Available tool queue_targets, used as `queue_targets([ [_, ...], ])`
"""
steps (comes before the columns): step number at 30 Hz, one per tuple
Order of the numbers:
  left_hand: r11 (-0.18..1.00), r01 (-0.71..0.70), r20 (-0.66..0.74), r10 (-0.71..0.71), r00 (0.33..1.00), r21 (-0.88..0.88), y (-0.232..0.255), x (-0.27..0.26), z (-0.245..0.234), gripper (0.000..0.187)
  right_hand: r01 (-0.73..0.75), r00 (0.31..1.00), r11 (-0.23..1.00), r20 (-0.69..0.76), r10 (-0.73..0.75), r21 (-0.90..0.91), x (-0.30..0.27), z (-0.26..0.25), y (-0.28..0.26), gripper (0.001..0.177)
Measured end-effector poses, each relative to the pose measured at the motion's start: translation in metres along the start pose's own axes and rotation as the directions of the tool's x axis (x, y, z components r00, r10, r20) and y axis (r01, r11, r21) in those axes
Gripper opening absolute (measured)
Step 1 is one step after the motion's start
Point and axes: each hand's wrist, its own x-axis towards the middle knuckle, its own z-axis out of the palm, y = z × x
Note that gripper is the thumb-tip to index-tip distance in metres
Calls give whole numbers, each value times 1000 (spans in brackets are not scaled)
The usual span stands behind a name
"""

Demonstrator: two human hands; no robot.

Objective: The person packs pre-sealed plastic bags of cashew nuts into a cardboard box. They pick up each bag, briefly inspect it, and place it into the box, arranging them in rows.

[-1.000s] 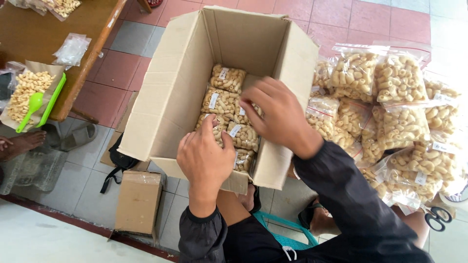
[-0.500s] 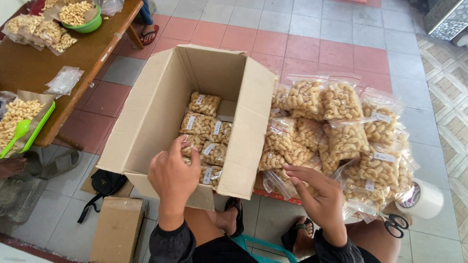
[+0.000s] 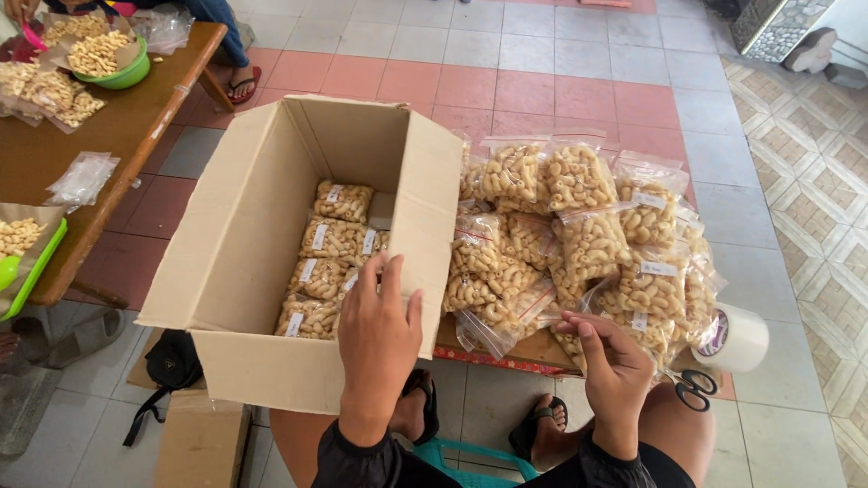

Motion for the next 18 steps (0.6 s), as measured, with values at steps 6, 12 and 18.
queue_targets([
  [6,961,14,181,-67,981,278,3,1,6,56,27,1000,999,-15,-28,-32,1,-6,0,20],
  [12,956,87,192,-145,971,279,4,1,6,61,8,1000,999,8,-7,-43,-1,-5,-1,17],
  [18,960,90,195,-145,970,264,5,2,6,59,4,1000,995,2,-4,-98,-2,-8,0,17],
])
